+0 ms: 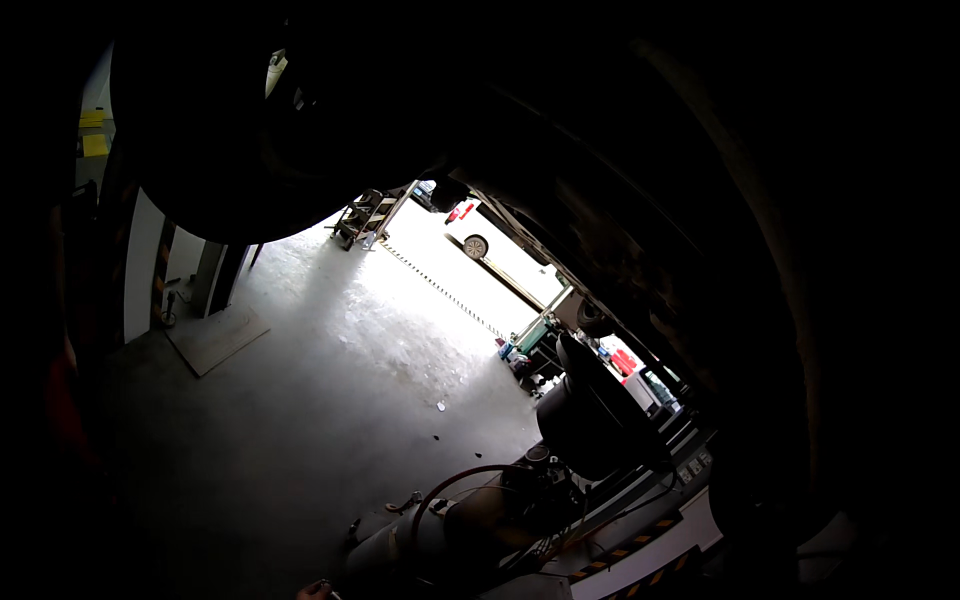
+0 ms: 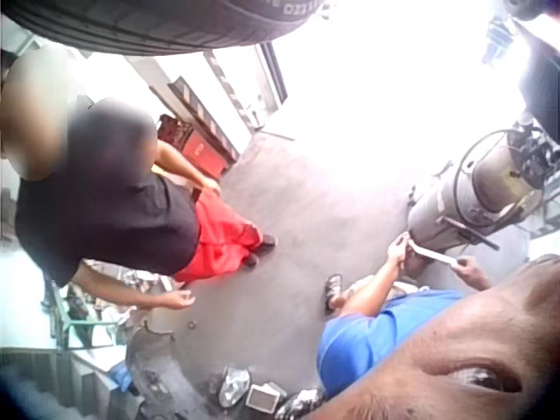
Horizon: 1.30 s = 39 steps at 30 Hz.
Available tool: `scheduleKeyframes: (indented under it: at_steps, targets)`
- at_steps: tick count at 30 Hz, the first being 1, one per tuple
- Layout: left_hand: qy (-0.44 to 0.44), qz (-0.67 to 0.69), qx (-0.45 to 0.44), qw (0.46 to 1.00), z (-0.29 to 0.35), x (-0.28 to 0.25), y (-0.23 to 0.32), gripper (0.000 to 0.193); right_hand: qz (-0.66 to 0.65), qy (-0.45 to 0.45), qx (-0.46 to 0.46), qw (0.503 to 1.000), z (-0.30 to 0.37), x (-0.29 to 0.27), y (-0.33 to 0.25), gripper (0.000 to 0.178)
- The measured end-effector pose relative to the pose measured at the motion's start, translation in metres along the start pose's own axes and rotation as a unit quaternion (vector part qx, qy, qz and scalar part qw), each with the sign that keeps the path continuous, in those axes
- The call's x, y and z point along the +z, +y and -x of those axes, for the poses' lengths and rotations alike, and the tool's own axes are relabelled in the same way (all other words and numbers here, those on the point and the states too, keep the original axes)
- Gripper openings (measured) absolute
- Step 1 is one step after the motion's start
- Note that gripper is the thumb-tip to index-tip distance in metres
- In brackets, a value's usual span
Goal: The person loosens a drain bolt on a vehicle undercarriage using a wrench and drains the oil into a specialized drain container.
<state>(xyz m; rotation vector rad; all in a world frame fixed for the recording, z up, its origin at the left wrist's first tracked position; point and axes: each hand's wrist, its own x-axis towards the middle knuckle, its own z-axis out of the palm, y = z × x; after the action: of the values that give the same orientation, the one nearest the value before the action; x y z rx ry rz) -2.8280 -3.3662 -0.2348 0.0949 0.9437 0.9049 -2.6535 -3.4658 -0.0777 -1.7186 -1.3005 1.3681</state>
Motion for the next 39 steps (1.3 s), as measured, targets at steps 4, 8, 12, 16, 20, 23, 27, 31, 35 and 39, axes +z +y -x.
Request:
scheduleKeyframes:
  at_steps: [4,8,12,16,20,23,27,31,35,39]
  targets:
    - [-0.009,-0.062,0.002,0.998,0.004,-0.031,0.001,0.036,-0.006,0.011,-0.009,1.000,0.015,-0.001,0.022,0.022]
    - [-0.033,-0.108,0.071,0.991,-0.011,-0.073,-0.005,0.030,0.109,-0.005,-0.040,0.993,0.028,0.014,0.043,0.024]
    - [-0.043,-0.089,0.058,0.993,0.028,-0.101,0.019,0.031,-0.024,-0.074,0.091,0.993,0.056,0.049,-0.008,0.025]
    - [-0.015,-0.083,0.047,0.995,0.071,-0.136,0.035,0.034,0.064,0.001,-0.009,0.998,0.103,0.096,-0.041,0.022]
    - [-0.009,-0.105,0.034,0.994,0.144,-0.131,0.049,0.032,0.092,0.012,-0.105,0.990,0.120,0.106,-0.011,0.021]
    - [-0.016,-0.171,0.066,0.983,0.173,-0.122,0.066,0.033,0.080,0.005,-0.103,0.991,0.132,0.110,-0.028,0.022]
    - [-0.033,-0.211,0.069,0.975,0.177,-0.142,0.062,0.029,0.106,-0.002,-0.142,0.984,0.123,0.117,0.053,0.026]
    - [-0.020,-0.208,0.086,0.974,0.188,-0.152,0.053,0.030,0.105,-0.016,-0.108,0.988,0.167,0.111,0.016,0.034]
    - [-0.103,-0.198,0.053,0.973,0.164,-0.132,0.008,0.031,0.091,0.053,-0.114,0.988,0.206,0.075,0.049,0.035]
    - [-0.052,-0.192,0.087,0.976,0.210,-0.099,-0.049,0.030,0.025,-0.058,-0.043,0.997,0.240,0.041,0.101,0.047]
